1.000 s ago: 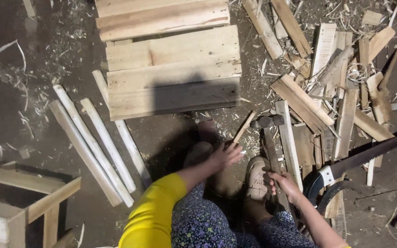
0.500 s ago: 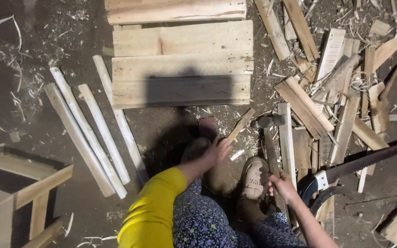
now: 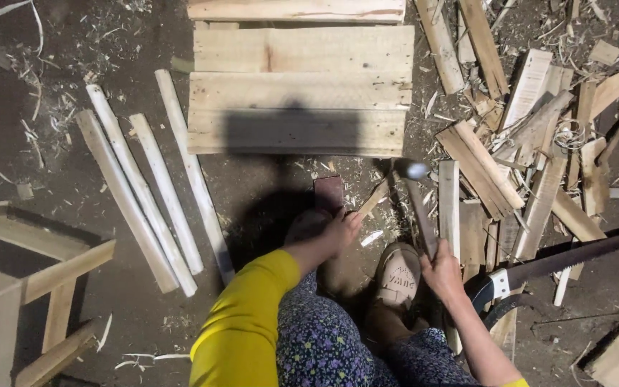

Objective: The person sits on the floor and uses a hammer to repeatedly strike a small piece of wood, breaking it into smaller fragments. They pick up the broken pieces and continue to hammer them, creating a pile of wood scraps.

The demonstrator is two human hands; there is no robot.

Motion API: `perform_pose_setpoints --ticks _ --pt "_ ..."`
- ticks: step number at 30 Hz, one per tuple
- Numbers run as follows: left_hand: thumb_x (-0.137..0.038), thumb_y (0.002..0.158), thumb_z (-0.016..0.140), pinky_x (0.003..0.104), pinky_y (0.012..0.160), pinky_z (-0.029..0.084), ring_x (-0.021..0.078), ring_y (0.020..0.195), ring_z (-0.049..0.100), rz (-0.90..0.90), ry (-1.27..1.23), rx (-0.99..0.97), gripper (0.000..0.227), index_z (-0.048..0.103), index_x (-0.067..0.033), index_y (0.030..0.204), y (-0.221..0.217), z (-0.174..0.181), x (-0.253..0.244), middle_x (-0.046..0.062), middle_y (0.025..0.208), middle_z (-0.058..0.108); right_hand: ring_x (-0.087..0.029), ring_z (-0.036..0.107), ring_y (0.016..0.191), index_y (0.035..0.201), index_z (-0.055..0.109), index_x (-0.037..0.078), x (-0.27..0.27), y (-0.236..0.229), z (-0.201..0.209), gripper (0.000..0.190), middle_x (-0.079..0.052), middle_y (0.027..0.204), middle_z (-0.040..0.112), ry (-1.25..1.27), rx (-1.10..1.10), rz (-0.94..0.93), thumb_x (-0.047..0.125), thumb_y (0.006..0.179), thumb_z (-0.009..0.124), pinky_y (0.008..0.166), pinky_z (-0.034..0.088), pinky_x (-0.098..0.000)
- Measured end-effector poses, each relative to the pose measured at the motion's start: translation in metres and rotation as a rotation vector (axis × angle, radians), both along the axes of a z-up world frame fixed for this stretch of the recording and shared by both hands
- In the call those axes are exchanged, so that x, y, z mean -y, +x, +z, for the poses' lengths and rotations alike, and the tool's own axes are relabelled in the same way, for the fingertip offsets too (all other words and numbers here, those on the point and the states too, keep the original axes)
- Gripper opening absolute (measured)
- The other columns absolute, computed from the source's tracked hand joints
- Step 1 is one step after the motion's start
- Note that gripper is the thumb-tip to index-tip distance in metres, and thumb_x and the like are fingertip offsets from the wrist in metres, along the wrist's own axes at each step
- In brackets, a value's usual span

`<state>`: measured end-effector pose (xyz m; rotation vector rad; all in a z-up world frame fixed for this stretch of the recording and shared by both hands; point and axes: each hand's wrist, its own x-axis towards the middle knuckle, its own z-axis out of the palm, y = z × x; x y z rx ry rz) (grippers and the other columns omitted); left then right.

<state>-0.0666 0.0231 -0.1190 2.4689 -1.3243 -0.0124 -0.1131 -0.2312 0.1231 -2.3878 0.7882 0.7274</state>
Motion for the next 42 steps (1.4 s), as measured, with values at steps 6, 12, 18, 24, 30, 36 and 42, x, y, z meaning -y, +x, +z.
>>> perform_pose_setpoints --ticks 6,12,18,24,30,36,42 --pt "-0.024 0.110 0.036 0.059 0.121 0.026 0.0264 0.148 0.036 -0.060 0.381 -0.147 0.039 0.056 -0.0166 0.142 -0.002 -0.033 0.001 0.005 0.159 0.045 -0.053 0.070 0.097 0.124 0.056 0.006 -0.013 0.027 0.022 0.041 -0.034 0.091 0.073 0.068 -0.024 -0.071 0.025 0.089 0.064 0.085 0.054 -0.0606" --pt "-0.025 0.110 0.029 0.064 0.122 0.018 0.0288 0.153 0.025 -0.129 0.505 -0.304 0.046 0.044 -0.0187 0.153 0.010 0.040 -0.002 0.006 0.169 0.029 -0.052 0.070 0.091 0.122 0.053 0.009 -0.012 0.017 0.035 0.036 -0.032 0.084 0.070 0.055 0.117 -0.113 0.020 0.090 0.066 0.076 0.052 -0.0602" --pt "-0.041 0.101 0.044 0.066 0.122 0.016 0.0324 0.156 0.018 -0.299 0.781 -0.226 0.064 0.032 -0.0146 0.159 0.014 0.052 0.007 0.012 0.171 0.017 -0.056 0.068 0.097 0.112 0.052 0.001 -0.002 -0.007 -0.014 0.030 -0.037 0.092 0.071 0.072 0.020 -0.041 0.018 0.090 0.064 0.082 0.053 -0.0643" --pt "-0.056 0.094 0.045 0.068 0.122 0.012 0.0373 0.156 0.013 -0.379 0.847 -0.199 0.083 0.025 -0.0108 0.161 0.017 0.042 0.009 0.016 0.171 0.012 -0.052 0.067 0.102 0.114 0.056 0.012 0.012 0.006 0.007 0.037 -0.030 0.091 0.072 -0.006 0.029 -0.117 0.039 0.092 0.067 0.087 0.049 -0.0606" --pt "-0.034 0.103 0.049 0.067 0.120 0.022 0.0354 0.151 0.029 -0.260 0.639 -0.250 0.057 0.044 -0.0079 0.153 0.023 0.073 0.002 0.015 0.166 0.032 -0.055 0.066 0.103 0.114 0.054 0.001 -0.005 -0.003 -0.005 0.026 -0.038 0.103 0.067 0.178 0.169 -0.154 0.006 0.091 0.064 0.085 0.052 -0.0629" --pt "-0.038 0.100 0.049 0.066 0.120 0.022 0.0344 0.152 0.028 -0.227 0.622 -0.205 0.063 0.041 -0.0091 0.155 0.012 0.064 -0.001 0.014 0.166 0.031 -0.050 0.070 0.095 0.113 0.055 0.003 -0.037 0.047 0.095 0.027 -0.031 0.087 0.072 0.164 0.019 -0.204 0.020 0.093 0.061 0.081 0.051 -0.0623" --pt "-0.016 0.106 0.045 0.063 0.123 0.025 0.0312 0.149 0.035 0.047 0.091 -0.108 0.042 0.054 -0.0113 0.146 -0.020 -0.011 0.002 0.012 0.163 0.038 -0.050 0.068 0.099 0.126 0.054 0.012 0.011 -0.024 -0.011 0.038 -0.033 0.095 0.070 0.112 0.147 -0.206 0.028 0.095 0.069 0.079 0.052 -0.0606"
